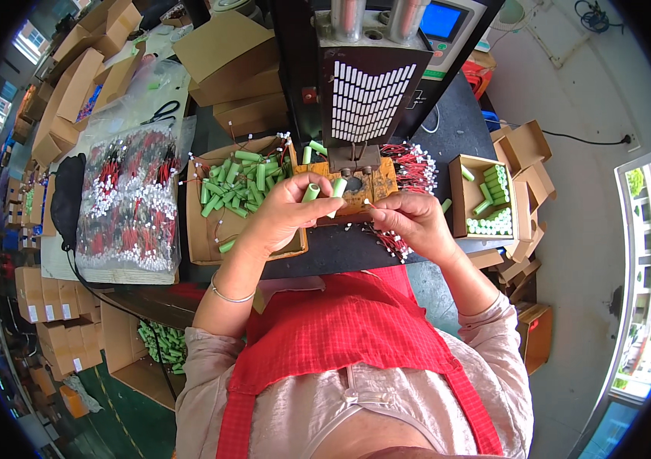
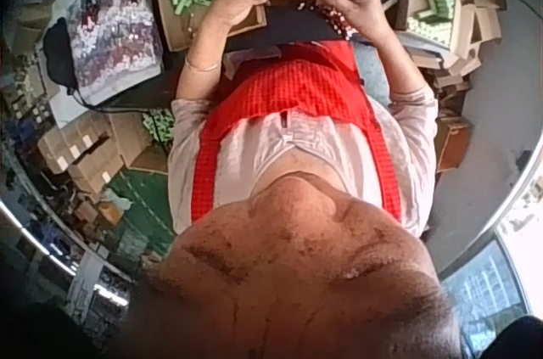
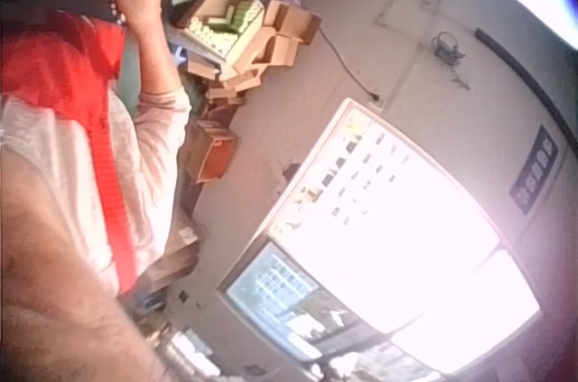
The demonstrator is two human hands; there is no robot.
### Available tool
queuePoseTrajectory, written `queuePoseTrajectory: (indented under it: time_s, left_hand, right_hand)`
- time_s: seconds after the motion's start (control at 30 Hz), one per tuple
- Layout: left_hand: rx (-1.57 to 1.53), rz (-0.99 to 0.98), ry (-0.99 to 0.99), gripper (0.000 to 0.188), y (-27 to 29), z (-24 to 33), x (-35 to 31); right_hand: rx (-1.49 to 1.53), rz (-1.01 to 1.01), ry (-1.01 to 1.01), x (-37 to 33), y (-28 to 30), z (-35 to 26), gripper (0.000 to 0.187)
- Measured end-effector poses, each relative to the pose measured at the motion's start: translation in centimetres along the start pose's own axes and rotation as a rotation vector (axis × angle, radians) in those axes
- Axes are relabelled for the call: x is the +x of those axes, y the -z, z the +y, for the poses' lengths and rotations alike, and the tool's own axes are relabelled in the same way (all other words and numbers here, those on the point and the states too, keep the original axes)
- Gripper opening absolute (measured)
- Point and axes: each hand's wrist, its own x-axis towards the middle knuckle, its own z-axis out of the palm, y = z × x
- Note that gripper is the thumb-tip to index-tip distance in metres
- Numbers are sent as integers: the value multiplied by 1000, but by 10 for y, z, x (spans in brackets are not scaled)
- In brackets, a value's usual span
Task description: Spot welding individual battery cells together to create a battery pack.
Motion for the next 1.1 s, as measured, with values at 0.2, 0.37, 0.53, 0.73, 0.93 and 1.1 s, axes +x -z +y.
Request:
queuePoseTrajectory:
  time_s: [0.2, 0.37, 0.53, 0.73, 0.93, 1.1]
  left_hand:
    - [484, 188, -315, 23, -12, -14, 15]
    - [758, 304, -436, 18, -16, -20, 21]
    - [831, 319, -524, 16, -20, -17, 24]
    - [827, 301, -526, 21, -22, -14, 24]
    - [654, 415, -318, 26, -6, -10, 12]
    - [1064, 752, -472, 34, 56, -1, -13]
  right_hand:
    - [-27, 167, -91, 11, -16, 9, 21]
    - [32, 114, -238, 20, -12, 10, 22]
    - [17, 121, -281, 24, -11, 10, 22]
    - [-25, 138, -271, 26, -15, 9, 23]
    - [-107, 252, -83, 17, 21, 22, 24]
    - [-782, 407, 125, 19, 92, 60, 11]
